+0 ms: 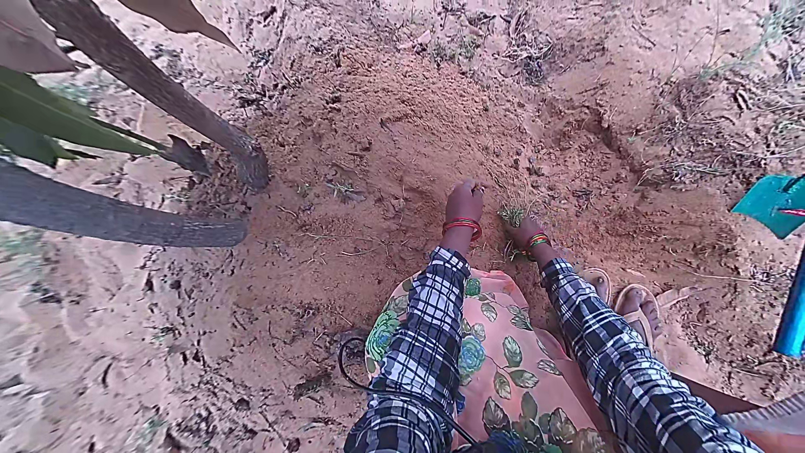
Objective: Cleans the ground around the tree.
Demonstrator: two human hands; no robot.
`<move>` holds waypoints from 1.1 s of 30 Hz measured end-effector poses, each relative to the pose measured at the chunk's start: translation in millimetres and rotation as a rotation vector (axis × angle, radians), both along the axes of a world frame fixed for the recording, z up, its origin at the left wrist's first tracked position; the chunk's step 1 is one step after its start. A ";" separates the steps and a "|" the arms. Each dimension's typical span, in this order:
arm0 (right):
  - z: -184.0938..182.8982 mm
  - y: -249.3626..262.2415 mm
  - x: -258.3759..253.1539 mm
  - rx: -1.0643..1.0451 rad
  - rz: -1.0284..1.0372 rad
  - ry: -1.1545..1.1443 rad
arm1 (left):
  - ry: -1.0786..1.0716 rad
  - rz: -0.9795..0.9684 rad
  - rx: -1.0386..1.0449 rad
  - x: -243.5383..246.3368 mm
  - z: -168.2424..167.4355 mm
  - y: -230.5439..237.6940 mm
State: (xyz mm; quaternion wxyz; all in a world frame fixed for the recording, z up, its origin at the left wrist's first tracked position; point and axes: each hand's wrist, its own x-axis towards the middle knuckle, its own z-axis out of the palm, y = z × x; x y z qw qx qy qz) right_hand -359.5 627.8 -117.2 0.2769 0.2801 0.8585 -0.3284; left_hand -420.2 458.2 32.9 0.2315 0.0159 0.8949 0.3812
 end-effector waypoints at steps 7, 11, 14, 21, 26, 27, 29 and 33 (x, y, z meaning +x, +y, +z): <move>1.0 -20.3 28.0 -0.026 -0.143 0.062 | -0.002 -0.034 0.011 -1.6 -4.6 3.5; 24.5 6.3 53.9 0.013 -0.206 0.017 | -0.005 -0.061 0.005 2.1 -5.3 7.3; 37.7 47.3 65.9 0.053 -0.393 0.068 | -0.029 -0.090 -0.012 6.6 -4.8 4.8; 52.5 83.1 59.2 0.062 -0.493 0.218 | -0.143 -0.179 -0.123 5.4 -19.8 1.6; 39.8 53.6 23.8 0.041 -0.204 0.133 | -0.165 -0.179 -0.145 5.8 -22.6 6.7; 34.9 48.3 15.7 0.042 -0.151 0.106 | -0.162 -0.183 -0.144 5.7 -20.1 7.6; 23.5 36.5 1.9 0.078 -0.026 0.048 | -0.159 -0.193 -0.144 5.2 -16.4 9.1; -7.2 25.1 -9.2 0.160 0.205 0.008 | -0.174 -0.181 -0.109 5.5 -16.1 11.5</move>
